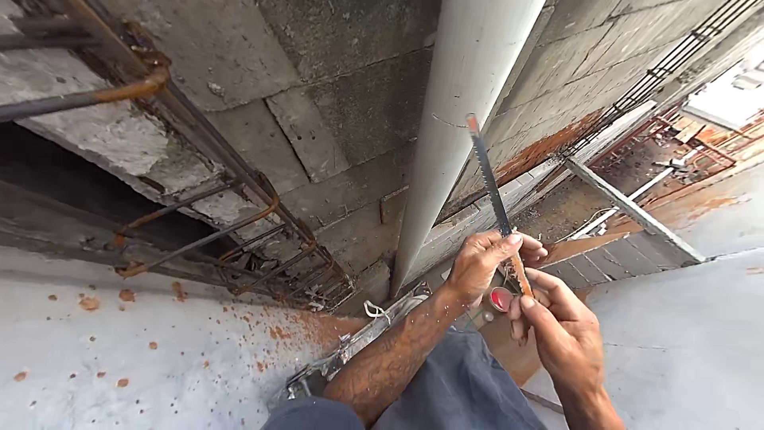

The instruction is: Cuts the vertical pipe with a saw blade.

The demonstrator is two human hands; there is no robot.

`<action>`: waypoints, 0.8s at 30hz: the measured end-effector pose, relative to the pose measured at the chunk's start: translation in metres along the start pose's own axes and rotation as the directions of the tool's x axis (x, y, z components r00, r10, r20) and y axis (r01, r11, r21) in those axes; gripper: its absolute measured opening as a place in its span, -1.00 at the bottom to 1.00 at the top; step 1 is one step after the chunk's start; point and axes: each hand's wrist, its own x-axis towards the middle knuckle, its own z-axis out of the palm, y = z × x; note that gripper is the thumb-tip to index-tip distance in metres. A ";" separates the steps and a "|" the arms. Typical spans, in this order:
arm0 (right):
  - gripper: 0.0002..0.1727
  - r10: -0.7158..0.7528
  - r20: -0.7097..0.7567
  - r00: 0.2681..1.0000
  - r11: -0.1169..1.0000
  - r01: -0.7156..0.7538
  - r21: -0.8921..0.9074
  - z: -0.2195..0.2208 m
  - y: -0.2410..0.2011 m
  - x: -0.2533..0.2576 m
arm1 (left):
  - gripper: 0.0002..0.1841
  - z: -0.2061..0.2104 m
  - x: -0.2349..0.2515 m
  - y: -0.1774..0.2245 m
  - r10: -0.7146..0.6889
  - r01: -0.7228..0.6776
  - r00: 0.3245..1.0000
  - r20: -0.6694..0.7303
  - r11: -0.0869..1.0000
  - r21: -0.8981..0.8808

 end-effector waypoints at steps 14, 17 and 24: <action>-0.44 0.111 0.266 0.958 0.855 0.044 -0.516 0.018 -0.014 0.086 | -0.52 -0.026 0.046 0.033 0.360 -0.197 0.839 -0.408 0.900 0.389; -0.47 0.130 0.234 0.964 0.883 -0.005 -0.470 0.026 -0.022 0.111 | -0.46 -0.033 0.060 0.040 0.350 -0.161 0.825 -0.444 0.898 0.408; -0.46 0.143 0.315 0.938 0.834 0.058 -0.549 0.022 -0.033 0.145 | -0.52 -0.056 0.118 0.042 0.538 -0.217 0.667 -0.516 0.802 0.556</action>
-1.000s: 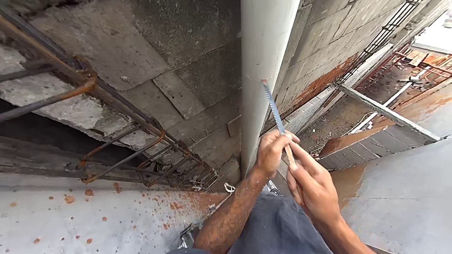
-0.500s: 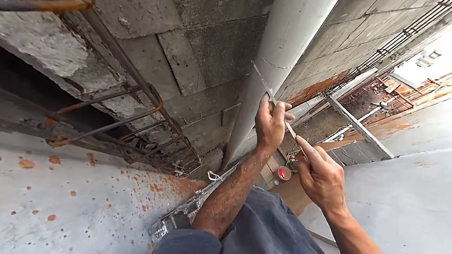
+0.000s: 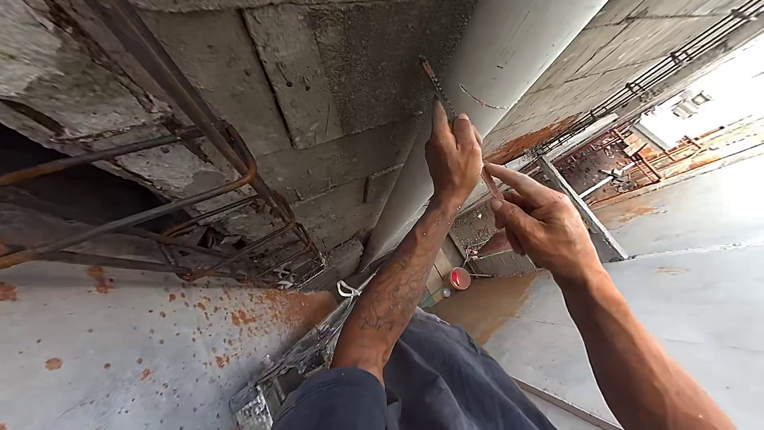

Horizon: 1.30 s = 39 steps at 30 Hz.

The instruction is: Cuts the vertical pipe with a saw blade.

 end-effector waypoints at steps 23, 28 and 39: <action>-0.51 -0.057 0.031 0.998 0.992 0.060 -0.114 -0.057 -0.002 0.032 | -0.28 0.038 0.018 0.003 0.000 0.009 0.992 -0.129 0.997 0.071; -0.53 -0.068 0.068 0.995 0.990 0.076 -0.122 -0.066 -0.007 0.038 | -0.26 0.033 0.018 0.014 -0.066 0.091 0.991 -0.114 0.970 0.227; -0.53 -0.136 0.012 0.991 0.958 0.135 -0.255 -0.065 0.004 0.029 | -0.27 0.033 0.013 0.010 -0.025 0.041 0.997 -0.078 0.977 0.210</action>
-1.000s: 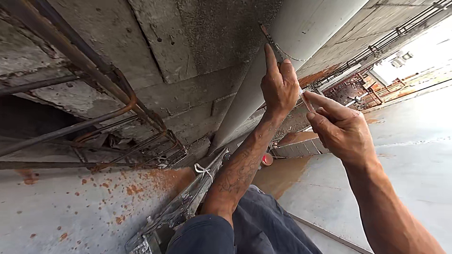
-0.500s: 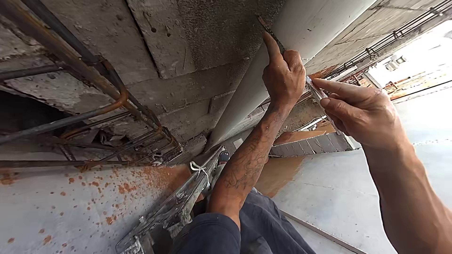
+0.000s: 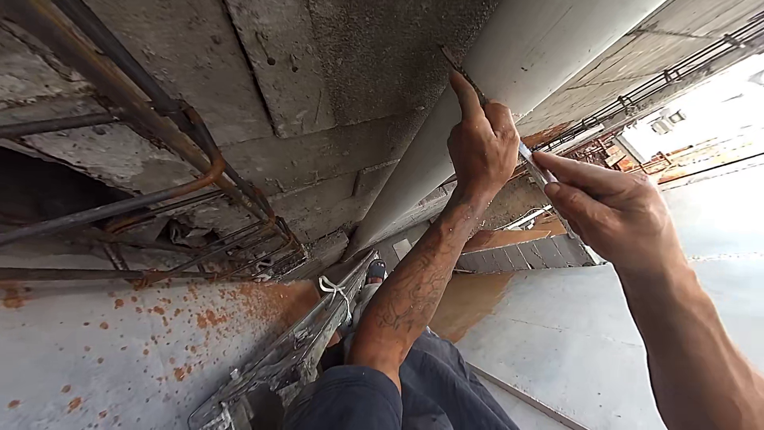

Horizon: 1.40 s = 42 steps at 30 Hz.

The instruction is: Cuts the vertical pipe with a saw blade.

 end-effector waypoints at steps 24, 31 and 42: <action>-0.54 0.075 -0.070 0.995 0.990 -0.066 0.122 0.013 -0.010 -0.023 | -0.28 -0.023 -0.015 0.013 -0.044 0.032 0.983 0.177 0.997 0.073; -0.57 0.090 -0.122 0.988 0.985 -0.070 0.157 0.024 -0.020 -0.001 | -0.30 -0.015 0.014 0.011 -0.058 0.052 0.991 0.123 0.997 0.052; -0.57 0.101 -0.135 0.986 0.978 -0.073 0.196 0.022 -0.017 -0.003 | -0.28 -0.016 0.013 0.016 -0.103 0.098 0.986 0.128 0.994 0.044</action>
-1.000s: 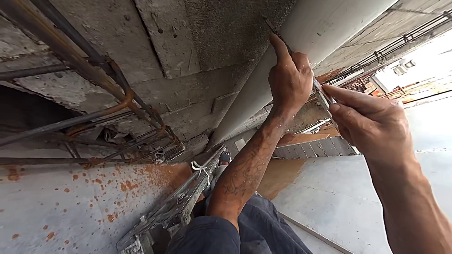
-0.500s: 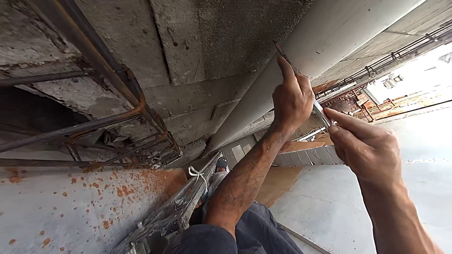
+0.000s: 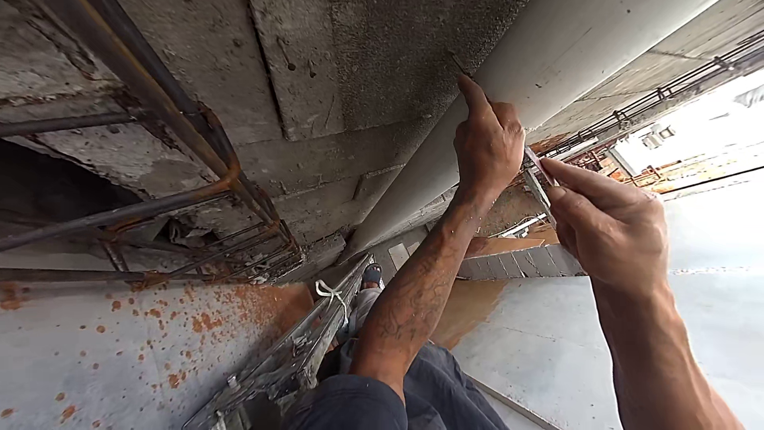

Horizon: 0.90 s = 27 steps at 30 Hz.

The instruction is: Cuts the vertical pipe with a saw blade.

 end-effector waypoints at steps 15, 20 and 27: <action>-0.57 -0.042 -0.008 0.999 0.998 0.043 0.040 -0.003 0.013 -0.036 | -0.24 -0.005 -0.036 -0.009 0.063 -0.065 0.992 0.108 0.998 0.019; -0.56 -0.032 -0.035 0.999 0.999 0.032 -0.011 0.010 0.005 -0.005 | -0.28 -0.006 -0.001 -0.002 0.002 -0.003 0.998 0.063 1.000 0.011; -0.57 -0.058 -0.006 0.998 0.998 0.058 0.008 -0.005 0.014 -0.041 | -0.24 -0.002 -0.037 -0.011 0.060 -0.057 0.990 0.127 0.998 -0.024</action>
